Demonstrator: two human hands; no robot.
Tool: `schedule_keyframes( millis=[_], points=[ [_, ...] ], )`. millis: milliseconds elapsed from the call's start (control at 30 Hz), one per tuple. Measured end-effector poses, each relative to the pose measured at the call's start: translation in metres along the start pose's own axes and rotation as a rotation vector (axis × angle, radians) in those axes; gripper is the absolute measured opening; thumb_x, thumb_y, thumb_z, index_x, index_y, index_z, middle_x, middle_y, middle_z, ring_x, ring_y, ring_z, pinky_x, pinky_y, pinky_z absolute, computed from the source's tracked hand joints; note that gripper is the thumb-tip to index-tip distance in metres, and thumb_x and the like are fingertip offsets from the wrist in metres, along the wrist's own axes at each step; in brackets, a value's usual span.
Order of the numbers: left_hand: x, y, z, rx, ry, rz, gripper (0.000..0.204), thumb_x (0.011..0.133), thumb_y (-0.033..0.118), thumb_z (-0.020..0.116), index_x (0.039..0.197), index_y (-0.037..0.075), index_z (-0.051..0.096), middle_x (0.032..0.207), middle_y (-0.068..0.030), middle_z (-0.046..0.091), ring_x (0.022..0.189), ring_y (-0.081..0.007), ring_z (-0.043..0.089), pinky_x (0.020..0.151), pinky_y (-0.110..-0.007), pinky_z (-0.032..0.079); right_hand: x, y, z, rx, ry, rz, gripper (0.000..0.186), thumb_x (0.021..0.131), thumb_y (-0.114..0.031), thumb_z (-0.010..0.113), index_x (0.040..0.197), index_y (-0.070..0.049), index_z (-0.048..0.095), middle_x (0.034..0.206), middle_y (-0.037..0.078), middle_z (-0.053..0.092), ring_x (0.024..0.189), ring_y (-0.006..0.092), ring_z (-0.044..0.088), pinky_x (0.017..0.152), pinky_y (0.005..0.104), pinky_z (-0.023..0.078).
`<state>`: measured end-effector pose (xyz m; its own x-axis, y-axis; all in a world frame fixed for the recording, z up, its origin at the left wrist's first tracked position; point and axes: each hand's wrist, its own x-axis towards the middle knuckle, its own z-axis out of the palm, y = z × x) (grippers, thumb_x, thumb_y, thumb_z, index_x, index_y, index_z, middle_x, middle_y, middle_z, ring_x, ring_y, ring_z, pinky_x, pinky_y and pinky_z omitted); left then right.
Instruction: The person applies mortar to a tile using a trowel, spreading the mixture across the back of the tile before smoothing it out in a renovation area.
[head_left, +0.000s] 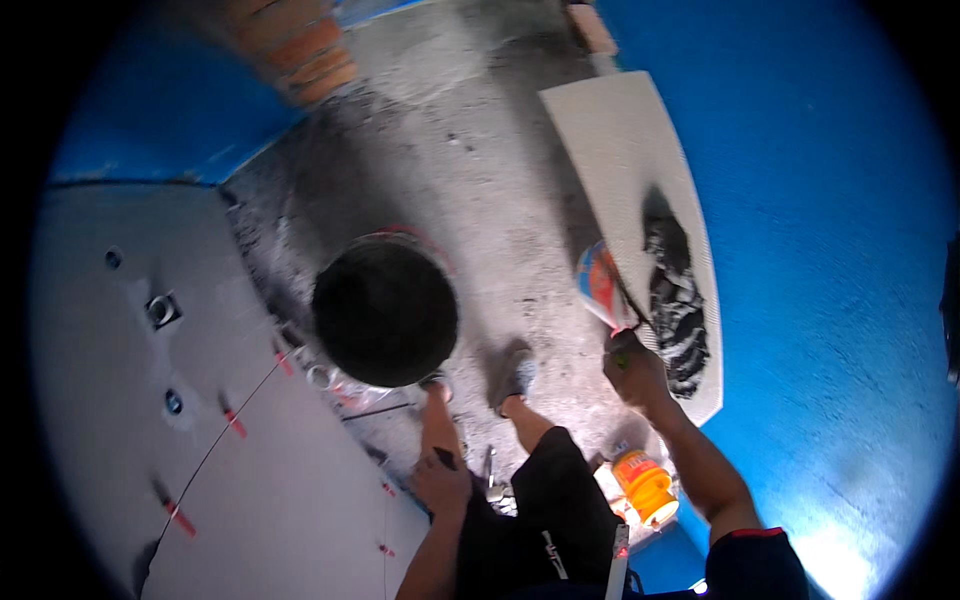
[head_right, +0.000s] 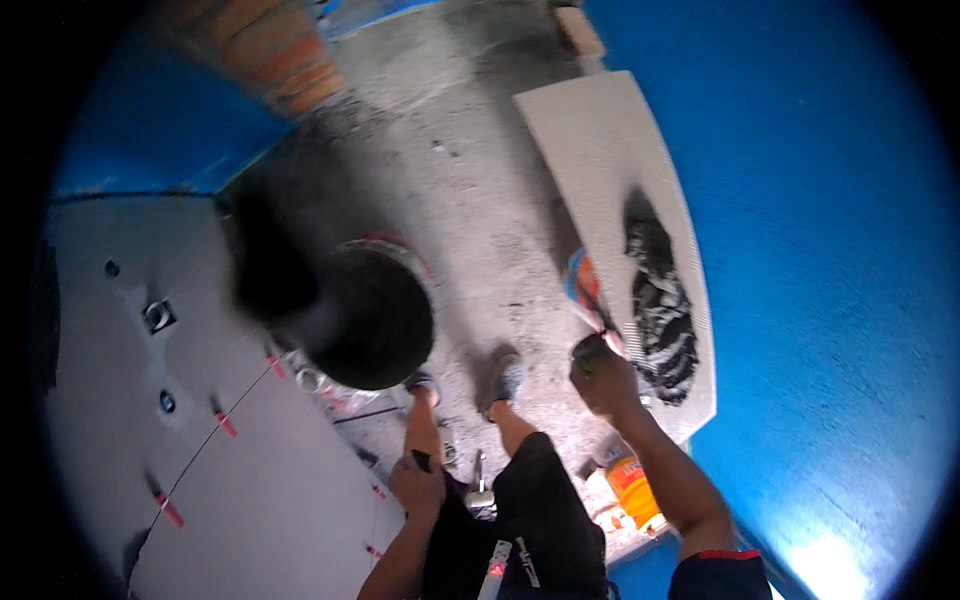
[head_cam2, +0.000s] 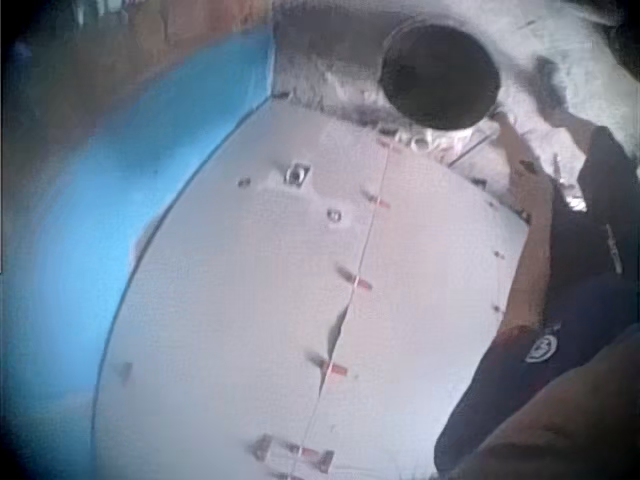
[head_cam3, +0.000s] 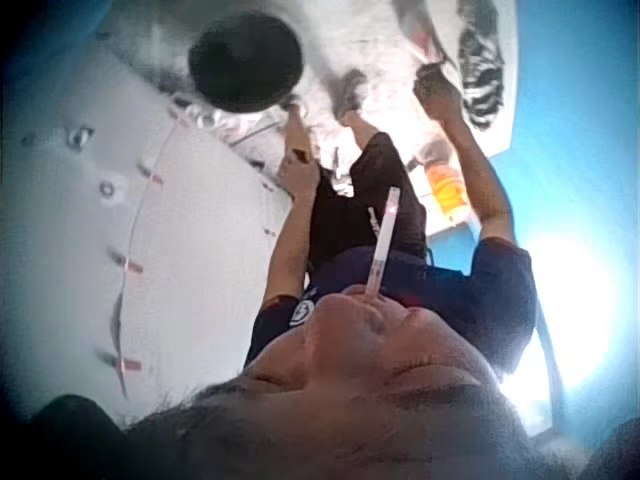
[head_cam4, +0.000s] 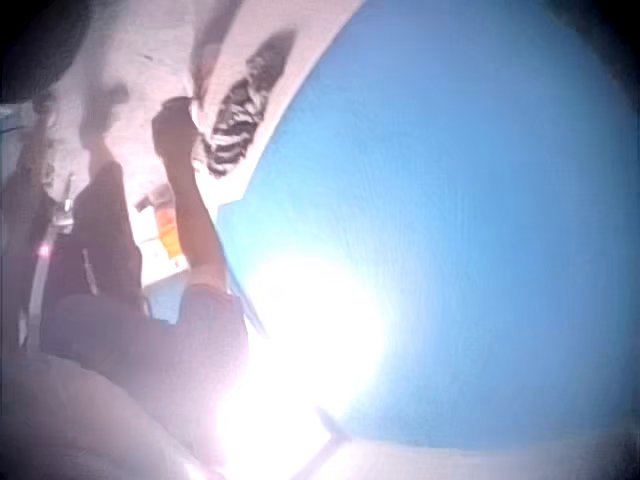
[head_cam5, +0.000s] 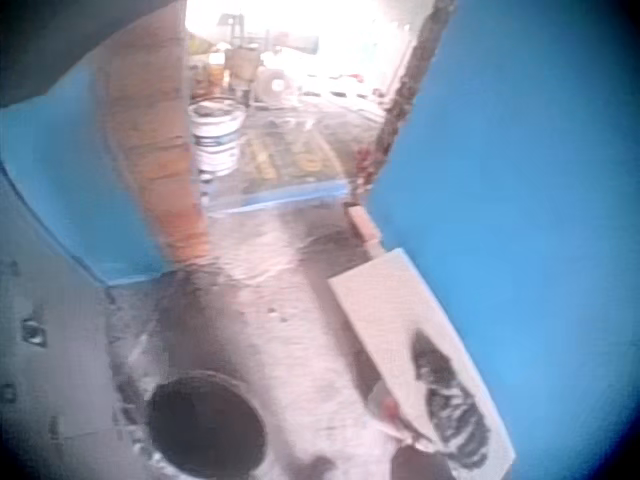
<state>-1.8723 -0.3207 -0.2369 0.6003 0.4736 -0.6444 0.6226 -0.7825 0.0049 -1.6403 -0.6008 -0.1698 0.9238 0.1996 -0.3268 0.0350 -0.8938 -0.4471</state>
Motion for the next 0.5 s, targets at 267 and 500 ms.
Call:
schedule_keyframes(
  millis=[267,500],
  points=[
    [-0.002,-0.027,-0.002,-0.142,0.032,-0.084,0.054,0.082,0.043,0.056,0.114,0.0,0.054,0.109,-0.0202,0.057,0.111,-0.0334,0.051,0.097,-0.049,0.034,0.137,-0.205,0.144,-0.679,-0.385,-0.545,0.012,0.081,-0.011,0.054,0.088,-0.003,0.061,0.087,0.011,0.064,0.088,0.0269,0.064,0.061,0.0343,0.052],
    [0.0,-0.051,-0.002,-0.271,-0.026,-0.187,0.058,0.083,0.045,0.056,0.119,0.0,0.051,0.115,-0.0196,0.055,0.113,-0.0331,0.049,0.102,-0.048,0.03,0.148,-0.203,0.216,-0.358,-0.545,0.018,0.019,0.078,-0.012,0.057,0.091,0.0,0.064,0.091,0.021,0.066,0.088,0.0344,0.065,0.075,0.0402,0.052]
  ],
)
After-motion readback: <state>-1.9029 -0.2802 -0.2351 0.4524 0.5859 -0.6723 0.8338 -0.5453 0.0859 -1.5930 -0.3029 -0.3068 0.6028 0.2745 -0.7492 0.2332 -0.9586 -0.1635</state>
